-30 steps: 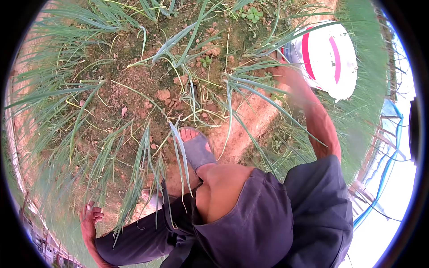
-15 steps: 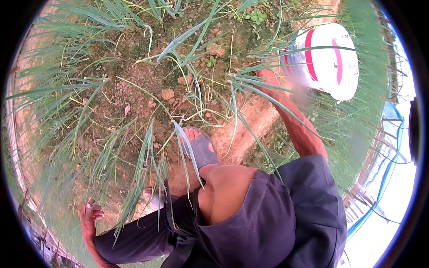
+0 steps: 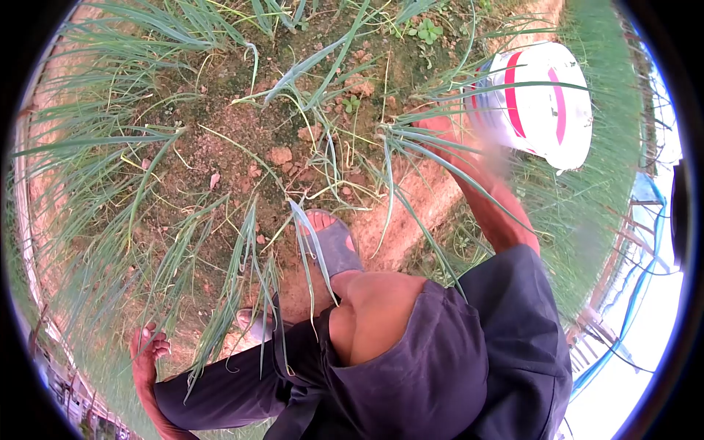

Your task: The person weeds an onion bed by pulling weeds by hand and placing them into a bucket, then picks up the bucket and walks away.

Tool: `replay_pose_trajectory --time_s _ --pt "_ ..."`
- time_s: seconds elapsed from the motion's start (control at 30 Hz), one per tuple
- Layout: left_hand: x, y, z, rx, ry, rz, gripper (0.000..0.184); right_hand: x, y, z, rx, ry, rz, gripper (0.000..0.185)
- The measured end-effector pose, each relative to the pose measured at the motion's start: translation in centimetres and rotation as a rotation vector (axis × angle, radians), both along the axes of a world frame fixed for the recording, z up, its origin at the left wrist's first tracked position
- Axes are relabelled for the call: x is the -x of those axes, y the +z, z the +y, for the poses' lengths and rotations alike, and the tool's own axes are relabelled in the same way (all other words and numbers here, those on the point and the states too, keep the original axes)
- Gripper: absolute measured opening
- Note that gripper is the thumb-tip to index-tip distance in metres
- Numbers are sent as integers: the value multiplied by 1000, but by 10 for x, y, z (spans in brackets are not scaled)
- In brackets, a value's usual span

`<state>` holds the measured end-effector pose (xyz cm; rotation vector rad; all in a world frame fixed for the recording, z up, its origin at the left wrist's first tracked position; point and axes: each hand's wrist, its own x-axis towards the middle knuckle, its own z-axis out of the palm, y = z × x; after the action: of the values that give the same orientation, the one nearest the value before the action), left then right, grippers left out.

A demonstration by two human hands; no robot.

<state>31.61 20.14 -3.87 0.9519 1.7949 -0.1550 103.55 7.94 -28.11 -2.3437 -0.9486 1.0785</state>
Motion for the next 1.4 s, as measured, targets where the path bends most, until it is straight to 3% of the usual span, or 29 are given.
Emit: replay_pose_trajectory --time_s 0.13,0.2,0.3,0.4,0.57,1.17,1.4 --pt "2 0 -1 -4 13 -20 66 9 8 -4 -301 -562 660 29" --pt "-1 2 -2 -3 19 -18 65 17 24 -6 -425 -740 855 30" --pt "3 -1 -1 18 32 -23 64 18 21 -4 -429 -782 896 31" --pt "1 -2 1 -11 6 -15 61 6 -9 5 -288 -682 847 41" --pt "1 0 2 13 11 -2 57 10 -30 11 -398 -651 615 27" --pt "9 -2 -1 21 56 -26 58 -11 -18 10 -33 -137 -22 25" --pt "7 -4 5 26 35 -49 53 -17 -21 24 256 268 -467 25"
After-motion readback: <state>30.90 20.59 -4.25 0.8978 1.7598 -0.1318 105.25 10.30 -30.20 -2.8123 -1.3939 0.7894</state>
